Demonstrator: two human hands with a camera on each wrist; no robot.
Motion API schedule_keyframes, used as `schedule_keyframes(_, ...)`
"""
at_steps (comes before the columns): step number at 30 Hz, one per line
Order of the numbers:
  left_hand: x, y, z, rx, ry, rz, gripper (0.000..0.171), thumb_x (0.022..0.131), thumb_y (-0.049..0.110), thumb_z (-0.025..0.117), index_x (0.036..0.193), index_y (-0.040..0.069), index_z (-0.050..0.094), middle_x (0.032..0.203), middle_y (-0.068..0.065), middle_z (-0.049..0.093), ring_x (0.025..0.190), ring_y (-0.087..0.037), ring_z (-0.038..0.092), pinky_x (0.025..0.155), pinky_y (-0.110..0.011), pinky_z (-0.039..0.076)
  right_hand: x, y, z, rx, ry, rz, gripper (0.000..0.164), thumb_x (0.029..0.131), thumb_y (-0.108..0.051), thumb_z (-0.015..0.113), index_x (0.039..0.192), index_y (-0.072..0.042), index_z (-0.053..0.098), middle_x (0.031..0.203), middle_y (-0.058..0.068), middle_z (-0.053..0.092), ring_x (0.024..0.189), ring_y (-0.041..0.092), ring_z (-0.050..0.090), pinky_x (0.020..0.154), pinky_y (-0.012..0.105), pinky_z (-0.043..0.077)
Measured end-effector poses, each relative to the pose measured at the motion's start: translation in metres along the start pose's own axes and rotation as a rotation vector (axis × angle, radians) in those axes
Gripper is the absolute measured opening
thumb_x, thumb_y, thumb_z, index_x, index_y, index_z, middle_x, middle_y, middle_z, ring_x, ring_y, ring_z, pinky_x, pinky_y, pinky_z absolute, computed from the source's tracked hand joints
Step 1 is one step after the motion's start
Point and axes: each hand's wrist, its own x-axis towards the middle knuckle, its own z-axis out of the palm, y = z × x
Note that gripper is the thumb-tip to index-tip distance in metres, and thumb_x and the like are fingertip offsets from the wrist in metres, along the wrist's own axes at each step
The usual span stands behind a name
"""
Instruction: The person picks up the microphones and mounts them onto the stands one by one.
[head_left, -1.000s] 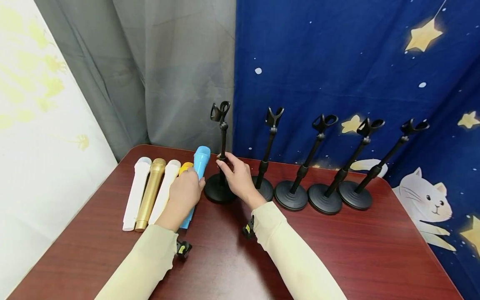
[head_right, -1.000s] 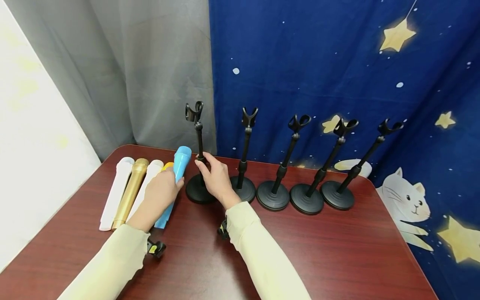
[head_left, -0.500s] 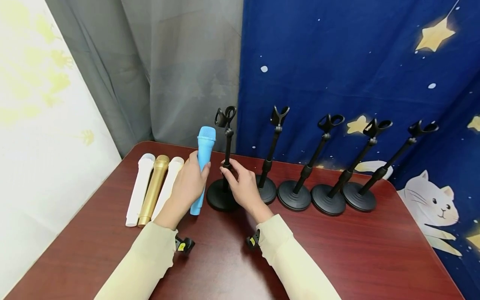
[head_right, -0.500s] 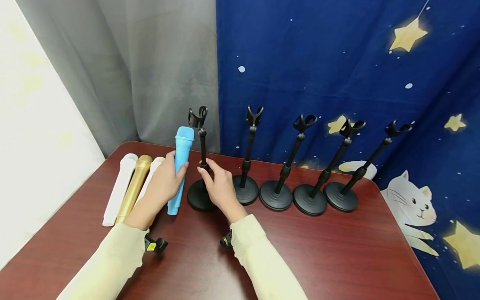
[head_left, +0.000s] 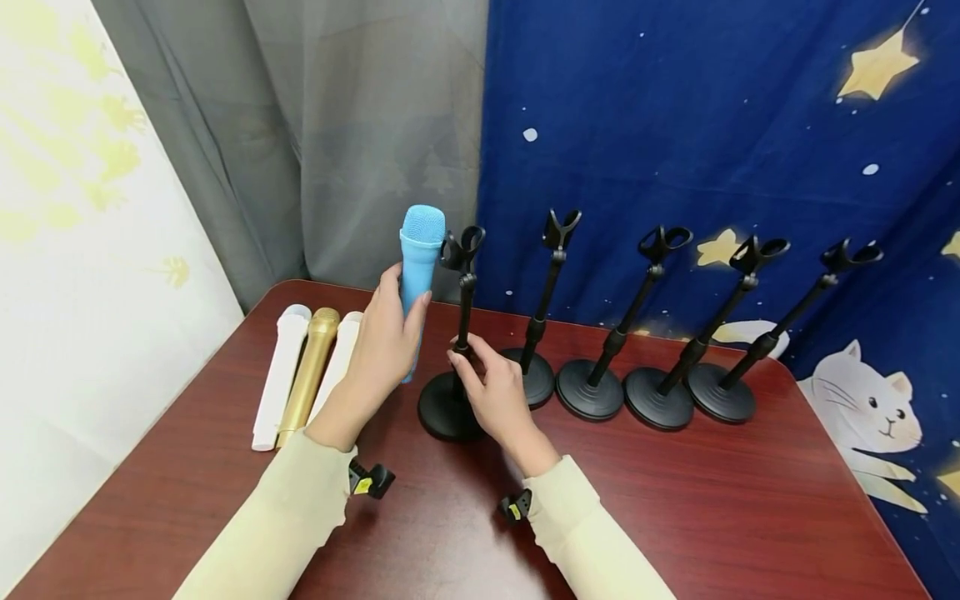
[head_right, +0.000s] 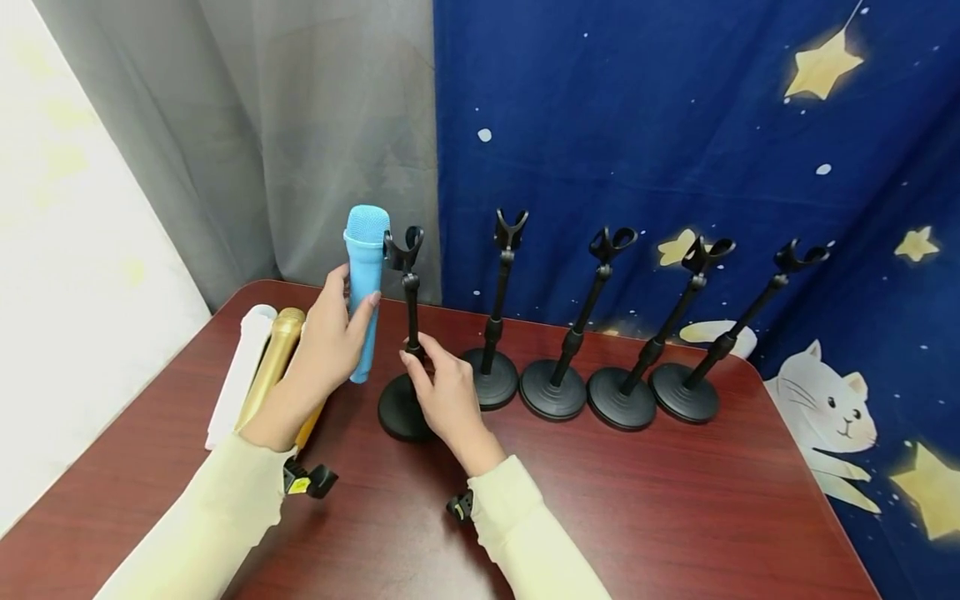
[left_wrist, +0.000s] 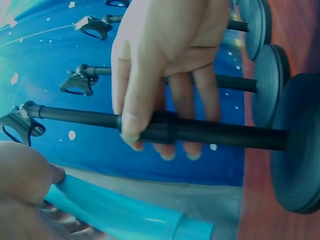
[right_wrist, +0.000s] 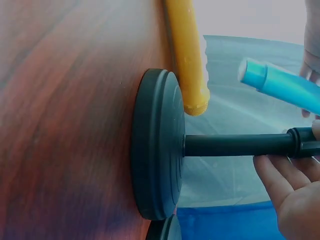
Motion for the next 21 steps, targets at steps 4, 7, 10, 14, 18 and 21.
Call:
schedule_keyframes(4,0.005,0.011,-0.003,-0.035,0.001,0.065,0.058,0.107,0.022,0.049,0.154,-0.005,0.027,0.143,-0.027,0.045,0.125,-0.040,0.052,0.106,-0.057,0.045,-0.006,-0.003,-0.004,-0.003,0.020,0.002,0.021,0.101,-0.027,0.063,0.118,-0.016,0.069,0.104,0.003,0.079,0.093,0.009,0.076,0.079,0.025,0.061)
schedule_keyframes(7,0.009,0.019,-0.006,-0.074,-0.019,0.095,0.060,0.107,0.019,0.046,0.156,-0.005,0.021,0.146,-0.027,0.040,0.127,-0.039,0.048,0.108,-0.055,0.041,-0.010,-0.006,-0.006,-0.006,0.036,-0.006,0.020,0.101,-0.025,0.063,0.117,-0.016,0.069,0.104,0.003,0.079,0.091,0.010,0.076,0.078,0.024,0.061)
schedule_keyframes(10,0.015,0.024,-0.007,-0.136,-0.053,0.096,0.062,0.107,0.019,0.044,0.157,-0.004,0.015,0.147,-0.027,0.036,0.128,-0.037,0.044,0.110,-0.054,0.039,-0.013,-0.008,-0.008,-0.018,0.051,-0.005,0.017,0.101,-0.025,0.063,0.115,-0.016,0.069,0.103,0.002,0.079,0.090,0.010,0.077,0.077,0.023,0.061)
schedule_keyframes(14,0.024,0.028,-0.008,-0.247,-0.092,0.056,0.064,0.106,0.022,0.045,0.156,0.001,0.011,0.139,-0.023,0.039,0.119,-0.034,0.046,0.104,-0.049,0.039,-0.018,-0.010,-0.010,-0.051,0.075,-0.010,0.016,0.100,-0.024,0.065,0.113,-0.015,0.069,0.101,0.002,0.079,0.089,0.010,0.077,0.076,0.024,0.061)
schedule_keyframes(18,0.033,0.032,-0.008,-0.382,-0.075,0.056,0.062,0.105,0.024,0.047,0.154,0.003,0.015,0.116,-0.017,0.048,0.103,-0.032,0.052,0.093,-0.041,0.042,-0.024,-0.011,-0.011,-0.102,0.107,-0.042,0.017,0.099,-0.024,0.067,0.113,-0.014,0.069,0.098,0.003,0.079,0.085,0.009,0.077,0.074,0.023,0.061)
schedule_keyframes(21,0.042,0.041,-0.009,-0.488,-0.062,0.078,0.057,0.104,0.022,0.047,0.150,0.002,0.021,0.103,-0.012,0.050,0.094,-0.031,0.054,0.087,-0.036,0.044,-0.028,-0.012,-0.014,-0.136,0.127,-0.067,0.018,0.098,-0.024,0.068,0.112,-0.014,0.069,0.094,0.003,0.079,0.080,0.008,0.076,0.071,0.023,0.061)
